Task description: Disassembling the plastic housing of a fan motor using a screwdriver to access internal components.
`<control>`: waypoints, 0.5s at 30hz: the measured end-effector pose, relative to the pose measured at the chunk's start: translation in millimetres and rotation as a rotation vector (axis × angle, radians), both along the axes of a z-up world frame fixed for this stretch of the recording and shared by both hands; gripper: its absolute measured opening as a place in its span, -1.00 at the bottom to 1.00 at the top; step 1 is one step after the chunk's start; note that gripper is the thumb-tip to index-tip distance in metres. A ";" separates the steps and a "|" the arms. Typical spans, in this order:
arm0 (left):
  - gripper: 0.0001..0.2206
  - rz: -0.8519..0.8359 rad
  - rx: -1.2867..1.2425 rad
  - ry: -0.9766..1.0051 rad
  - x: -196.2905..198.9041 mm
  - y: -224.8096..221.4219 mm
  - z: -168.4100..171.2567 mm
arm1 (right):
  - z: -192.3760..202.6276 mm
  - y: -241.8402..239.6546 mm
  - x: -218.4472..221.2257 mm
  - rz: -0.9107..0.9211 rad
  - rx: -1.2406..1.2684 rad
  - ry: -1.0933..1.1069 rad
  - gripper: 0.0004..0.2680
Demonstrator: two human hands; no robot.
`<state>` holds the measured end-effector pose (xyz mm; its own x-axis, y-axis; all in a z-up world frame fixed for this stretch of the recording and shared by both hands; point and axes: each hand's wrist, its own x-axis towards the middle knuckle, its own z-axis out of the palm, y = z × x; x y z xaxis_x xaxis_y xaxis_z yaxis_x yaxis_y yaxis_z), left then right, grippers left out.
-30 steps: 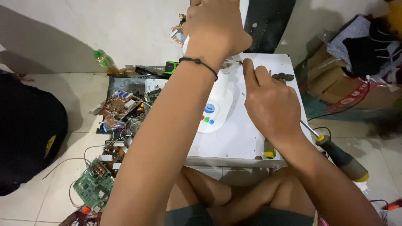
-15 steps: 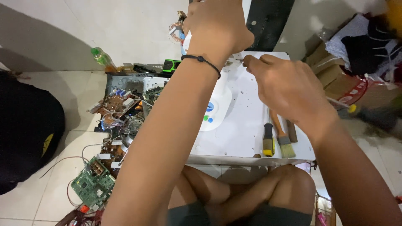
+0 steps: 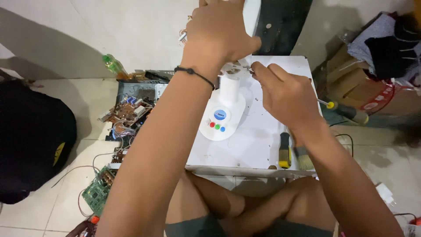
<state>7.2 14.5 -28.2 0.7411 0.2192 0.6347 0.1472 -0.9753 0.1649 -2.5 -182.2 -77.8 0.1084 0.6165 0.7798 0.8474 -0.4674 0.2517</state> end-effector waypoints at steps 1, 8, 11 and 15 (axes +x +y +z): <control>-0.37 0.001 0.002 0.002 -0.2 0.1 0.0 | -2.3 2.6 1.1 0.001 0.002 0.002 -0.85; -0.40 -0.053 0.014 -0.008 -3.0 3.2 3.7 | -14.3 10.3 3.1 -0.030 0.058 -0.044 -0.87; -0.41 -0.042 0.003 -0.007 -6.1 7.0 2.9 | -23.2 18.2 1.1 -0.053 0.073 -0.074 -0.86; -0.39 -0.021 0.017 -0.019 -6.5 8.7 2.2 | -27.1 23.8 -3.7 -0.070 0.163 -0.043 -0.87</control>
